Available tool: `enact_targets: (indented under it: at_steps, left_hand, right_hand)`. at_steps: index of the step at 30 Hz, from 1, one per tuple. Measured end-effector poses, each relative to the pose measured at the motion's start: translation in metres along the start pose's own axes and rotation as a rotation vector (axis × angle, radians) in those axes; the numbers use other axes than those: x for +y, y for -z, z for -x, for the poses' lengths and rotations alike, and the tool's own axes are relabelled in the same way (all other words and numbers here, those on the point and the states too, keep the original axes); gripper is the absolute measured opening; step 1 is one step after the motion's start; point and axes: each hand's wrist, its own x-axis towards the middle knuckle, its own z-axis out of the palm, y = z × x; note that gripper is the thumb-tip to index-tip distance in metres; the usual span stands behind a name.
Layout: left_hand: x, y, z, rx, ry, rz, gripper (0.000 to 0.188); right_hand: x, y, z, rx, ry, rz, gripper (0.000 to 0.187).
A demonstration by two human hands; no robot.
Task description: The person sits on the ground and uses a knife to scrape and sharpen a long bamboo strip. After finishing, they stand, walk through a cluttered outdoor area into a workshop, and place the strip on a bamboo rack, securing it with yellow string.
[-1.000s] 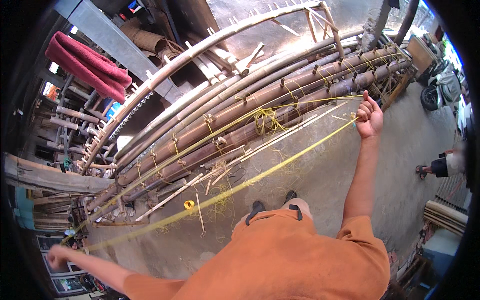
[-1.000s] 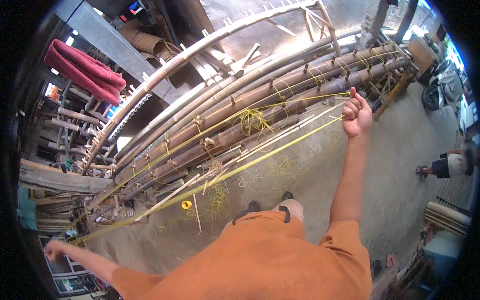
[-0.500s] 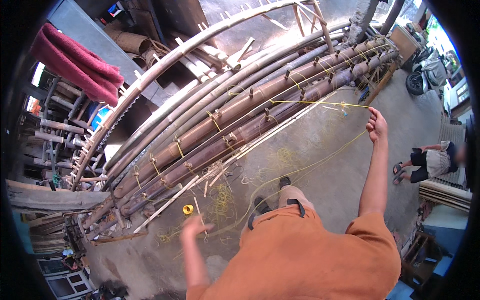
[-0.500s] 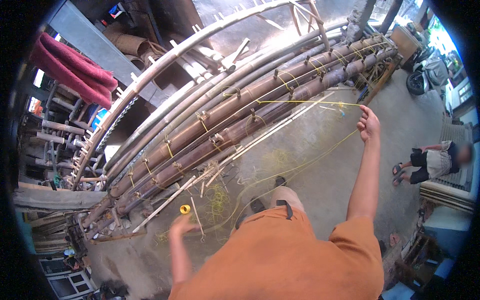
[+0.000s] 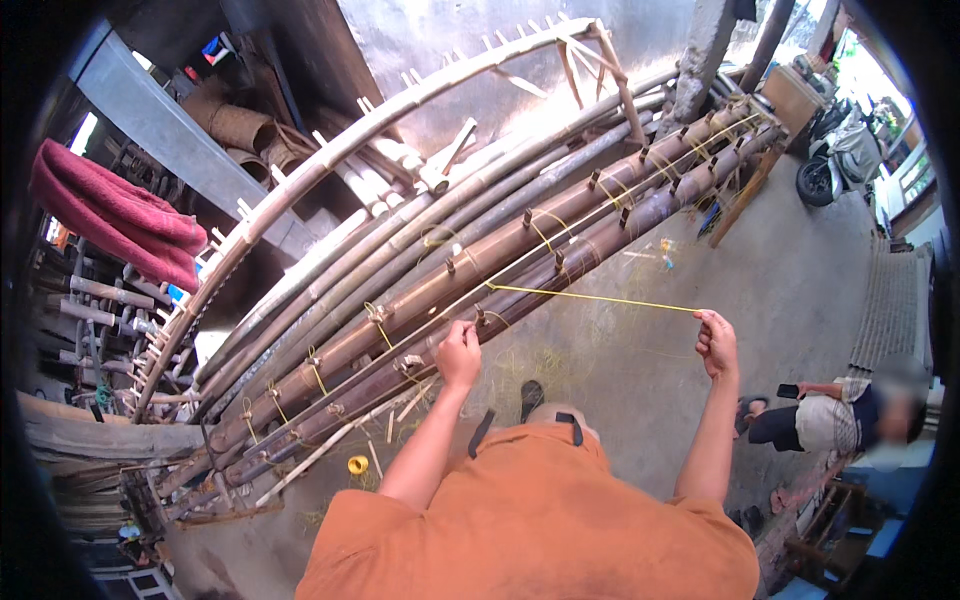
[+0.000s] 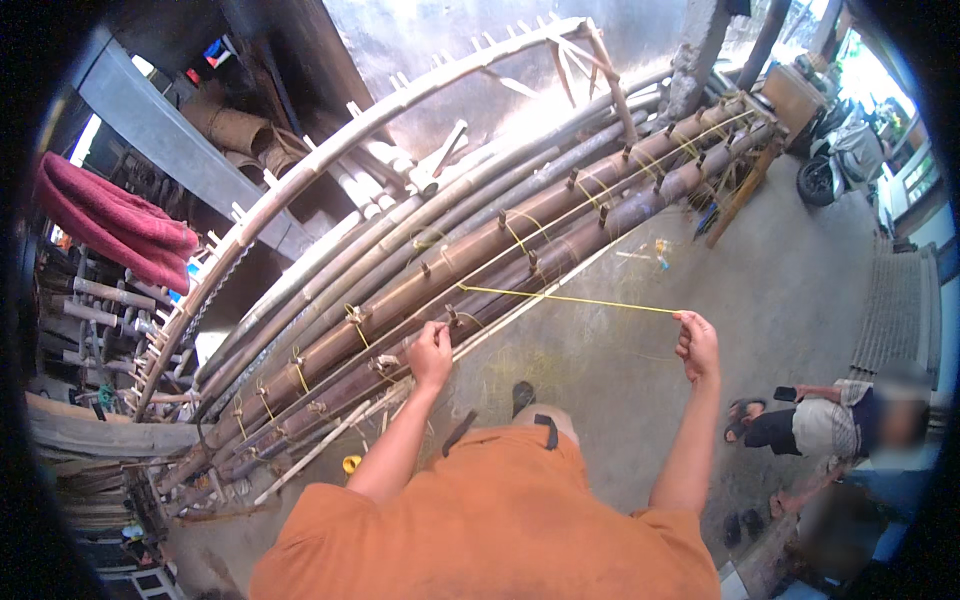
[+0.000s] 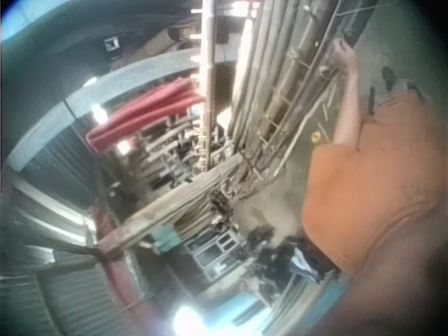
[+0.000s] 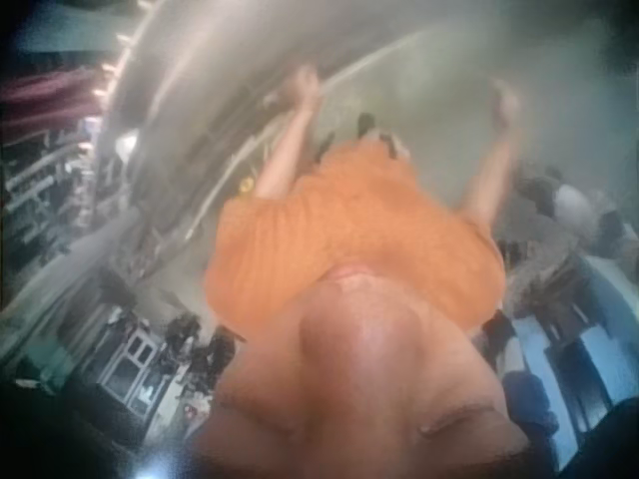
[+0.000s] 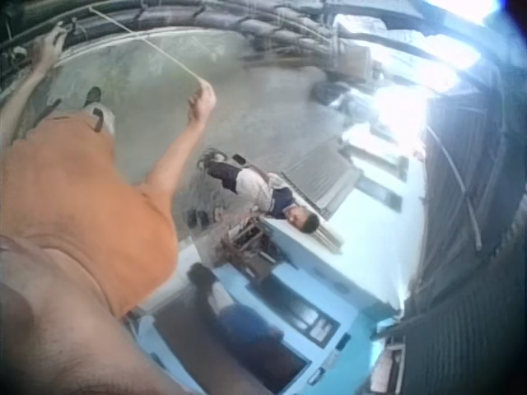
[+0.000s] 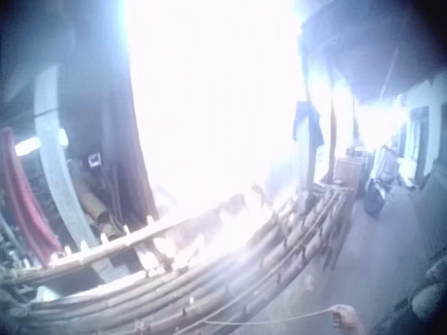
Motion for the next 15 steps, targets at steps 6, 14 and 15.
enact_targets:
  at_steps: [6,14,15]
  left_hand:
    - [0.109,0.053,0.015,-0.391,-0.341,0.522,0.017]
    - [0.086,0.097,-0.036,-0.371,-0.099,0.017,0.032]
    - [0.076,0.093,-0.039,-0.21,-0.193,-0.202,0.039]
  right_hand:
    - [0.075,0.033,-0.057,0.008,0.011,0.614,0.017]
    - [0.051,-0.214,-0.059,-0.353,0.625,0.853,0.036]
    - [0.049,-0.246,-0.055,-0.386,0.61,0.837,0.036]
